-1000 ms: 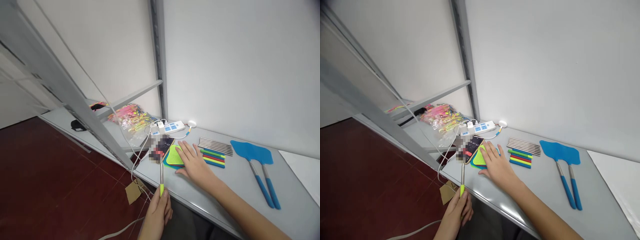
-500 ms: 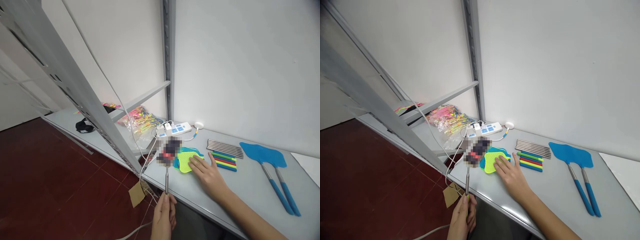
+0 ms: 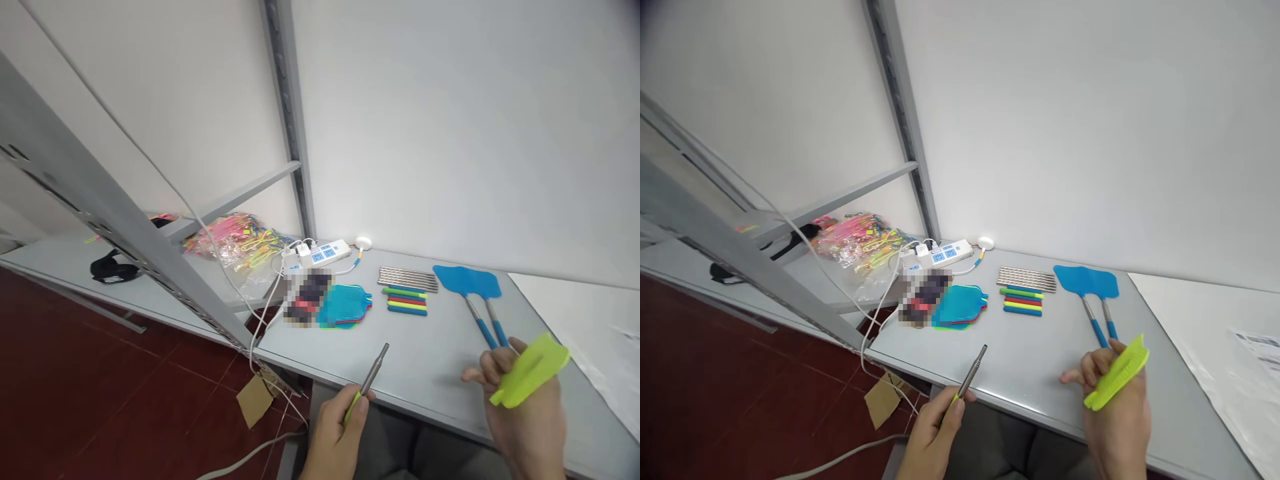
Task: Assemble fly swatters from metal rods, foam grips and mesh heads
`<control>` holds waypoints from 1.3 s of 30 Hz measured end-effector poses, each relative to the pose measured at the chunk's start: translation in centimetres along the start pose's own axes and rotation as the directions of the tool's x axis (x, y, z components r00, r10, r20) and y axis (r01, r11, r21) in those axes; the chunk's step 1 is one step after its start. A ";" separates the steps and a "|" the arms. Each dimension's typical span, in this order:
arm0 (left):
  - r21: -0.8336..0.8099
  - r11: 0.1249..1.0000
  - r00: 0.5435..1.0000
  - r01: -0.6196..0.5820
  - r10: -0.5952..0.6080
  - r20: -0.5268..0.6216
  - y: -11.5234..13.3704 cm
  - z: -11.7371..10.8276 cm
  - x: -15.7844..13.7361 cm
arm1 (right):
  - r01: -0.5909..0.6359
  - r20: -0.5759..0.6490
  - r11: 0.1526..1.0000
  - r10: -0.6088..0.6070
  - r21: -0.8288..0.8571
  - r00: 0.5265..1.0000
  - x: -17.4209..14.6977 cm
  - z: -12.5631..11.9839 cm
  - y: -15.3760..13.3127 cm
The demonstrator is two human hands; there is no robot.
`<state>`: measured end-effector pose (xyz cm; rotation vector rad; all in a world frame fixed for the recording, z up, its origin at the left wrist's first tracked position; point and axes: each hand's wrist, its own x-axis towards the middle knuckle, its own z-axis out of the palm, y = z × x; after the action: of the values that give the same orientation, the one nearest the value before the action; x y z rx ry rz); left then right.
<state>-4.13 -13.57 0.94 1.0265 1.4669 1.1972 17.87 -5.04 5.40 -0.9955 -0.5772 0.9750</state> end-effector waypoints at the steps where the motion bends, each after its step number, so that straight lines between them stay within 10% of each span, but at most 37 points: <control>1: 0.036 0.999 0.999 -0.029 0.029 0.015 0.1 0.4 -0.2 | -0.037 -0.005 0.999 0.037 0.032 0.999 -0.4 -0.5 -0.2; 8: 0.216 0.955 0.933 -0.205 0.124 0.336 -0.1 1.9 -2.3 | -0.262 -0.009 0.965 0.262 0.015 0.965 -3.7 -5.1 -0.4; 15: 0.234 0.900 0.843 -0.369 0.218 0.491 0.4 3.4 -5.1 | -0.169 -0.054 0.965 0.184 0.201 0.982 -7.3 -6.6 -2.4; 39: 0.440 0.704 0.808 -0.557 0.339 0.481 1.6 1.8 -9.0 | 0.062 0.307 0.998 -0.049 -0.033 0.950 -10.8 -6.5 -4.1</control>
<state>-0.54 -21.66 3.79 2.0174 1.3150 0.8135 19.57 -18.16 6.26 -0.8645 -0.8830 1.0791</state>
